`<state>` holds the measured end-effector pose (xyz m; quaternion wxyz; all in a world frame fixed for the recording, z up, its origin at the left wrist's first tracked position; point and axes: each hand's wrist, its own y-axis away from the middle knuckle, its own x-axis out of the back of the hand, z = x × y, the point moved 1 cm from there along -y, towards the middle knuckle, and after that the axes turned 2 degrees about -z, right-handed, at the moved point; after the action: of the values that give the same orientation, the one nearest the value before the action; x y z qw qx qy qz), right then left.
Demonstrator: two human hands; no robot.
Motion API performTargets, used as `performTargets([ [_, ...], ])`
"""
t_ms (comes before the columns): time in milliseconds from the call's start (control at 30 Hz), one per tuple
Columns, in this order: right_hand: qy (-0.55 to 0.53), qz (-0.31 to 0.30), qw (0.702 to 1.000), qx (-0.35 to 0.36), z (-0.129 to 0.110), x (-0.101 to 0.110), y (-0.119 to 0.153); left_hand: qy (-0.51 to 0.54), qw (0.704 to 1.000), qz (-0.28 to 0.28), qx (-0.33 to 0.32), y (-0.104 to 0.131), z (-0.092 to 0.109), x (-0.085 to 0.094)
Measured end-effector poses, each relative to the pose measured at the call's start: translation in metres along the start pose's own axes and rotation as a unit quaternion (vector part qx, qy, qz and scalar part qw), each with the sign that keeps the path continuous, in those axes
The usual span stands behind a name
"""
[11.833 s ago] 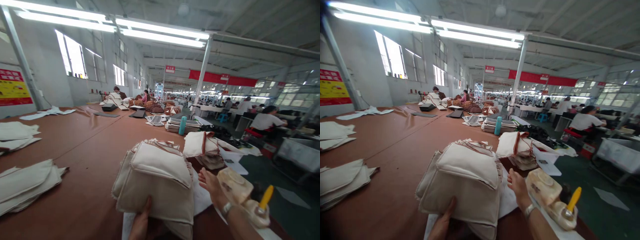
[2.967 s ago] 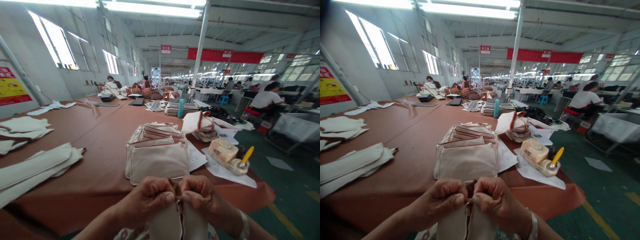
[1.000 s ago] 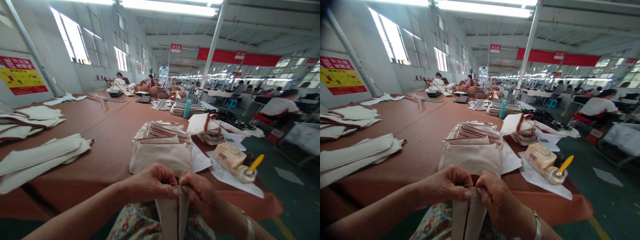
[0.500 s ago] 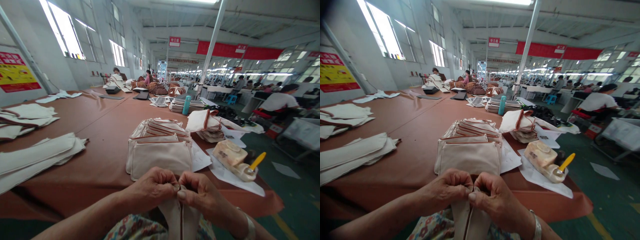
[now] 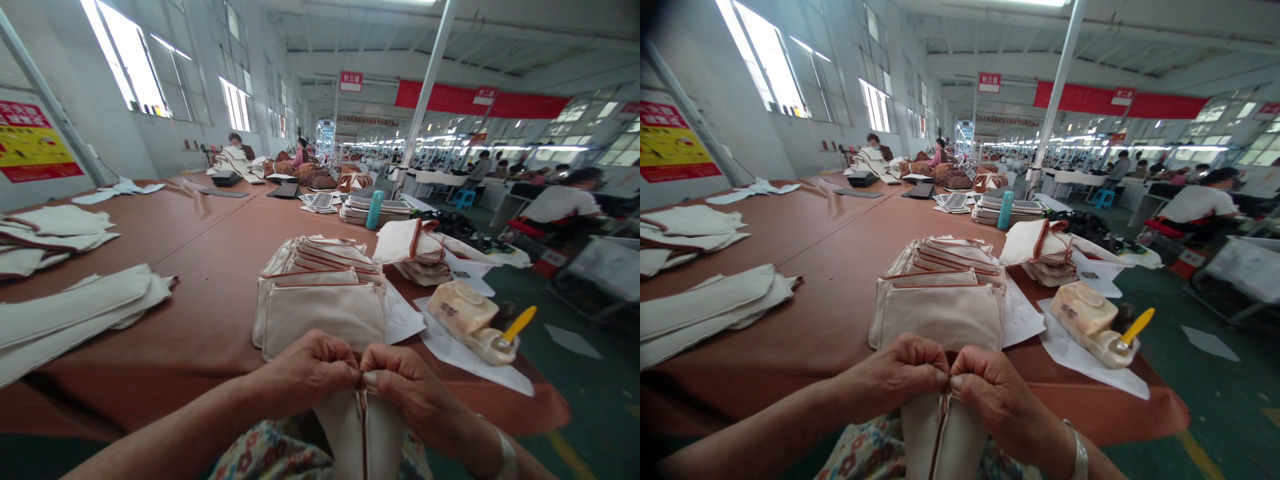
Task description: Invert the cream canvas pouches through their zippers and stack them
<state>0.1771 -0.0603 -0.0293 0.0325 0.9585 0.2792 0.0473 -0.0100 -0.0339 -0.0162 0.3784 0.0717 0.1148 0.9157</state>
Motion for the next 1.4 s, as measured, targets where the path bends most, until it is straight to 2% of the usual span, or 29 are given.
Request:
performTargets([
  [167,0.015,0.003,1.000,0.014,0.006,0.001,0.001,-0.001,1.000,0.031,0.001,0.000,-0.008,-0.005],
  [267,0.084,0.039,0.995,0.022,0.008,-0.001,0.000,-0.003,0.999,0.052,-0.014,-0.001,-0.010,-0.005],
  [400,0.146,0.070,0.986,0.024,0.006,-0.003,0.000,0.030,0.999,0.026,-0.005,0.000,-0.005,-0.004],
  [567,0.158,0.074,0.984,0.037,0.005,-0.005,0.000,0.022,0.998,0.028,0.053,-0.001,-0.008,-0.003],
  [633,0.180,0.084,0.978,0.055,0.005,-0.007,0.000,0.044,0.997,0.027,0.062,-0.002,-0.013,-0.004],
  [700,0.204,0.092,0.969,0.101,0.005,-0.009,0.001,0.063,0.996,0.027,0.060,-0.003,-0.018,-0.006],
  [833,0.260,0.073,0.931,0.246,0.005,-0.010,0.006,0.094,0.993,0.044,0.064,-0.001,-0.023,-0.012],
  [900,0.320,0.044,0.903,0.282,0.008,-0.009,0.009,0.121,0.988,0.061,0.070,0.002,-0.023,-0.015],
  [1033,0.451,0.001,0.849,0.275,0.018,-0.003,0.017,0.203,0.974,0.075,0.070,0.007,-0.018,-0.020],
  [1133,0.503,-0.016,0.820,0.274,0.023,0.001,0.021,0.248,0.964,0.076,0.057,0.009,-0.016,-0.022],
  [1200,0.520,-0.010,0.805,0.285,0.025,0.001,0.024,0.239,0.967,0.068,0.058,0.009,-0.017,-0.022],
  [1267,0.503,-0.007,0.810,0.300,0.025,-0.001,0.026,0.212,0.974,0.054,0.050,0.009,-0.019,-0.022],
  [1300,0.471,-0.003,0.827,0.307,0.024,-0.002,0.028,0.201,0.977,0.048,0.042,0.010,-0.020,-0.023],
  [1400,0.297,0.051,0.919,0.254,0.019,-0.005,0.032,0.162,0.986,0.036,0.008,0.012,-0.019,-0.023],
])
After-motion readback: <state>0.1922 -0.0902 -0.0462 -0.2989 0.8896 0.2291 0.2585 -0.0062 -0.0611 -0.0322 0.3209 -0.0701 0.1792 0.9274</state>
